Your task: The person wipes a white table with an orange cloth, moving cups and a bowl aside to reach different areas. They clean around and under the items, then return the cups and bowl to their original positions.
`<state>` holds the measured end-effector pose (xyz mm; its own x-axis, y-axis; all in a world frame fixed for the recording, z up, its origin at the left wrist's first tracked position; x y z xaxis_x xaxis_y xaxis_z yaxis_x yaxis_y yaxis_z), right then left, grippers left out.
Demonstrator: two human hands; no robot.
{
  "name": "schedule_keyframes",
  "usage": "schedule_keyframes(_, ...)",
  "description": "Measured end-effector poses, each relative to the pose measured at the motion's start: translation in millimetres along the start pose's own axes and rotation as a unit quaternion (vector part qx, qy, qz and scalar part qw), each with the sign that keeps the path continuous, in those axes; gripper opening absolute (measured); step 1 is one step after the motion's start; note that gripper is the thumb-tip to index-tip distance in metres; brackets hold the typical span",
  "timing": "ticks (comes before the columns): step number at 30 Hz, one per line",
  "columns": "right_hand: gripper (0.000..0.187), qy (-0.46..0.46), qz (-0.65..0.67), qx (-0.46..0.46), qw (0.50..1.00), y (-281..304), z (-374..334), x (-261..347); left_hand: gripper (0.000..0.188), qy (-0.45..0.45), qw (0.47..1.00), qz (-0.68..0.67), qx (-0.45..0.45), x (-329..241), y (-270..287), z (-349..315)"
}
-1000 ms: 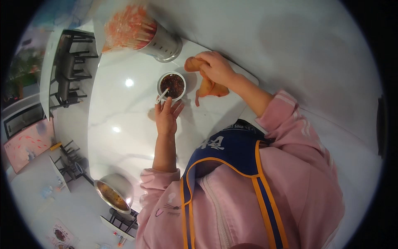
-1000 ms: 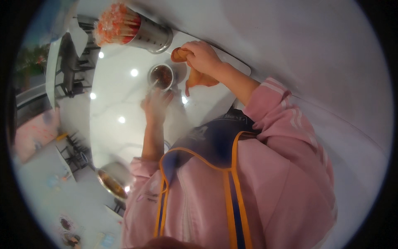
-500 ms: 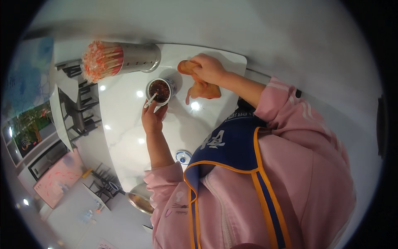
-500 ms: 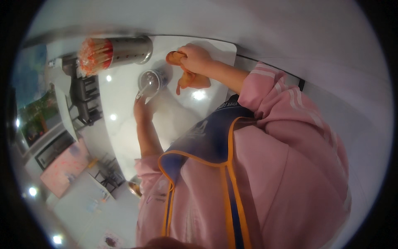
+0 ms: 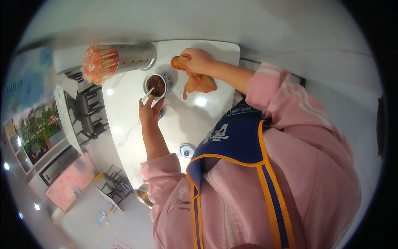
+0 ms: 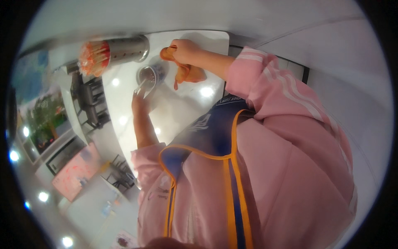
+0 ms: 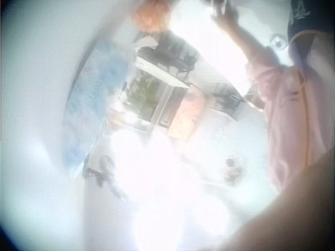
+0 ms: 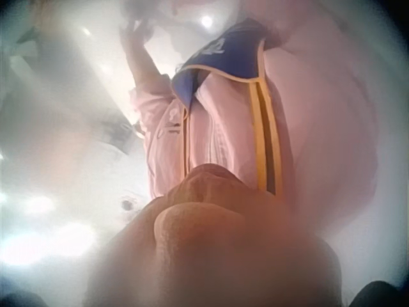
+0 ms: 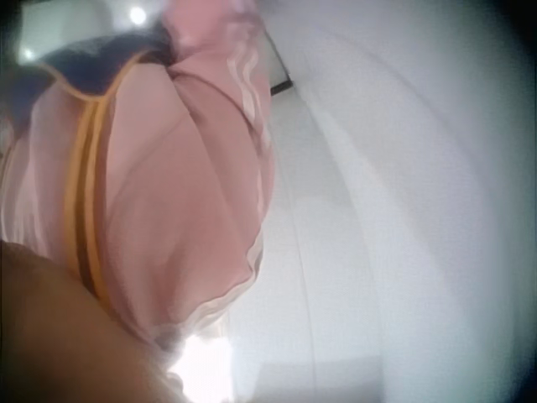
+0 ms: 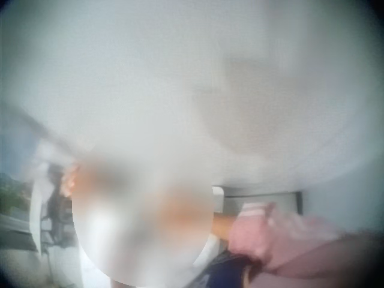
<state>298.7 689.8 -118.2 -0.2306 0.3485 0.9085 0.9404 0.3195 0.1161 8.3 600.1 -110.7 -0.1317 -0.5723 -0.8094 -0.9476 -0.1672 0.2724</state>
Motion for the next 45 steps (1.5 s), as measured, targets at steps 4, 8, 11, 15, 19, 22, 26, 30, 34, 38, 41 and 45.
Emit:
schedule_keyframes(4,0.028,0.008,-0.034,-0.008,0.999,-3,-7,-3,0.082,0.01,0.998,-0.063,0.004,5,2,4)
schedule_keyframes(8,0.025,0.023,-0.091,-0.011,0.996,-29,7,-4,0.082,0.004,0.997,-0.08,-0.012,9,2,9)
schedule_keyframes(11,0.021,0.096,-0.193,-0.019,0.976,-66,16,2,0.083,0.016,0.991,-0.128,-0.04,17,6,12)
schedule_keyframes(15,0.018,0.204,-0.286,-0.061,0.934,-87,-1,2,0.083,0.021,0.974,-0.216,-0.069,33,9,20)
schedule_keyframes(19,0.017,0.307,-0.351,0.008,0.884,-89,-31,8,0.084,0.003,0.974,-0.214,-0.069,30,8,24)
schedule_keyframes(22,0.012,0.38,-0.398,0.081,0.831,-97,-57,16,0.085,0.016,0.983,-0.17,-0.061,19,3,18)
schedule_keyframes(26,0.012,0.338,-0.421,0.151,0.828,-105,-64,10,0.086,0.039,0.991,-0.109,-0.068,14,-1,12)
schedule_keyframes(30,0.012,0.348,-0.39,0.121,0.844,-101,-61,4,0.086,0.019,0.987,-0.151,-0.056,20,-2,17)
schedule_keyframes(34,0.011,0.278,-0.3,0.098,0.907,-92,-62,-2,0.086,0.022,0.989,-0.145,-0.036,14,-7,1)
schedule_keyframes(38,0.014,0.173,-0.255,0.127,0.943,-86,-68,-5,0.077,0.009,0.979,-0.196,-0.062,-2,-20,-69)
schedule_keyframes(41,0.019,0.203,-0.289,0.184,0.917,-89,-75,-3,0.053,0.021,0.966,-0.244,-0.084,1,-30,-123)
schedule_keyframes(45,0.025,0.223,-0.294,0.208,0.906,-87,-79,-15,0.03,0.021,0.959,-0.267,-0.098,23,-46,-165)
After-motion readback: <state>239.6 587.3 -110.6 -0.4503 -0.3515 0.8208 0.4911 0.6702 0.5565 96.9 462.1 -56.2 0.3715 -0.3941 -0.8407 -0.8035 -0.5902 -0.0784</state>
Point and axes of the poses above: each hand's wrist, its own z-axis towards the middle knuckle, its own y-axis out of the back of the hand, x = y × z, the point moved 6 cm from there along z, towards the middle knuckle, and after that the axes turned 3 degrees about -x, right-handed, at the moved point
